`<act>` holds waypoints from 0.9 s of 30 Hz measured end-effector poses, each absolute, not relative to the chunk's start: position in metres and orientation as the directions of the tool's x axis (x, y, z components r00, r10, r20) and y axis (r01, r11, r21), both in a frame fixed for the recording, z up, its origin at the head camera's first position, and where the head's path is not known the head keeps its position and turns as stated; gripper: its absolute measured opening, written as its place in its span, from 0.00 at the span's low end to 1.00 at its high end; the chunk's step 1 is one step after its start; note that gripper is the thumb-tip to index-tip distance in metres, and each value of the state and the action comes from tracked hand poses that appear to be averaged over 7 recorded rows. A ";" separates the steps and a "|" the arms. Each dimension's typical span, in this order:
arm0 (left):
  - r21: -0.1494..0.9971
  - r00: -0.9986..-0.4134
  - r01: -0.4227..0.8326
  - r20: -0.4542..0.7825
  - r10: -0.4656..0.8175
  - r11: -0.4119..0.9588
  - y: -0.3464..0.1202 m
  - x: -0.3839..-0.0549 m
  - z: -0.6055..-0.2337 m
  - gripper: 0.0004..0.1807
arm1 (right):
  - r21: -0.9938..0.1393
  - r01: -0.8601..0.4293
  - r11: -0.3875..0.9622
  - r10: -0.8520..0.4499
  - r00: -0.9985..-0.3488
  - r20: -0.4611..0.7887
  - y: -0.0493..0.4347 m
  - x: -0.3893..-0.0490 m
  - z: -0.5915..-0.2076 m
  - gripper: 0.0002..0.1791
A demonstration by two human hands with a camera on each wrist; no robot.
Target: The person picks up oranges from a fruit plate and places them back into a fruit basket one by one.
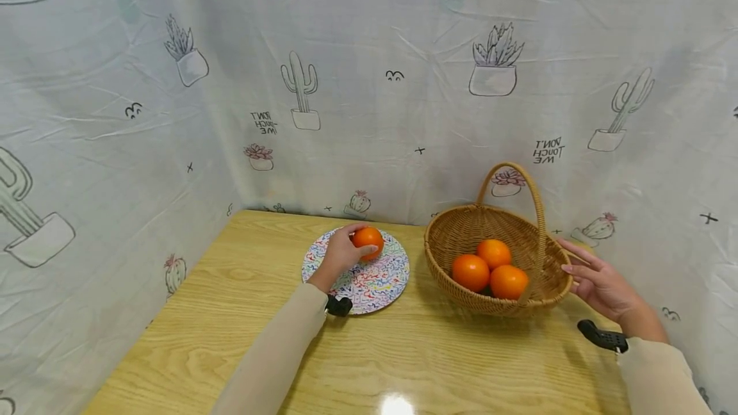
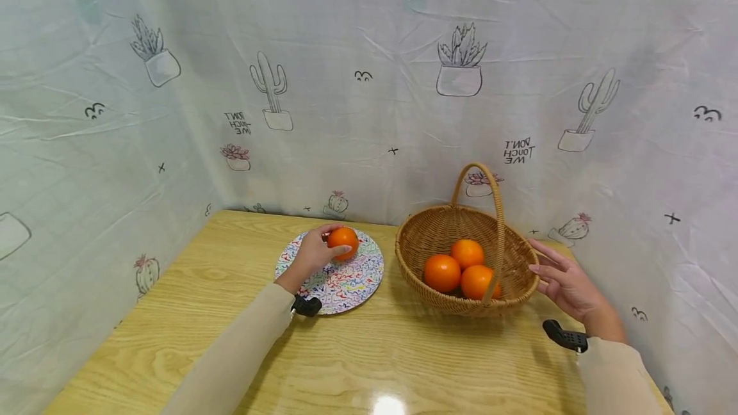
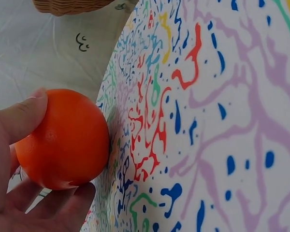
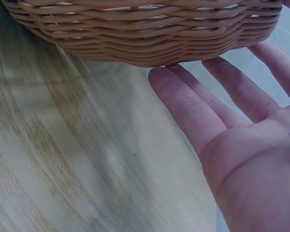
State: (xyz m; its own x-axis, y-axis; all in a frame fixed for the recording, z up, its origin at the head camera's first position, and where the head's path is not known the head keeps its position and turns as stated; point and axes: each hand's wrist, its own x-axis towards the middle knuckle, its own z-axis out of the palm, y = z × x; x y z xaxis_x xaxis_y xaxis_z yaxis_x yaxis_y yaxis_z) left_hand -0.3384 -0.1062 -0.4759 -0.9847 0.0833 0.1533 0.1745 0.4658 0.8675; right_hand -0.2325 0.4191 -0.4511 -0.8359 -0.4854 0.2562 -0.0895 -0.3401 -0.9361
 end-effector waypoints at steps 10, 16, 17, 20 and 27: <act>0.894 -0.985 0.174 0.151 0.089 0.413 -0.107 -0.340 -0.482 0.31 | -0.929 -0.101 -0.355 -0.461 -0.846 0.268 0.419 -0.232 -0.455 0.35; 0.896 -0.978 0.202 0.166 0.125 0.395 -0.110 -0.339 -0.483 0.32 | -0.937 -0.107 -0.333 -0.445 -0.858 0.256 0.418 -0.229 -0.456 0.35; 0.896 -0.977 0.208 0.170 0.129 0.394 -0.111 -0.339 -0.482 0.33 | -0.937 -0.111 -0.332 -0.442 -0.859 0.258 0.418 -0.229 -0.455 0.34; 0.890 -0.974 0.222 0.181 0.139 0.399 -0.114 -0.340 -0.481 0.34 | -0.938 -0.120 -0.326 -0.436 -0.861 0.262 0.417 -0.230 -0.454 0.34; 0.860 -0.970 0.236 0.181 0.161 0.452 -0.115 -0.341 -0.478 0.38 | -0.935 -0.116 -0.336 -0.439 -0.859 0.264 0.416 -0.230 -0.452 0.34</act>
State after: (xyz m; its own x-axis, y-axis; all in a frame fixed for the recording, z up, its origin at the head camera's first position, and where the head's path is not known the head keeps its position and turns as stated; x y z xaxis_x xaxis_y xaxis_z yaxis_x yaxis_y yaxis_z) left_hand -0.3408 -0.1148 -0.4780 -0.9702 0.1613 0.1810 0.2357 0.4521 0.8603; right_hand -0.2295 0.4165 -0.4519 -0.8587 -0.4392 0.2641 -0.1158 -0.3357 -0.9348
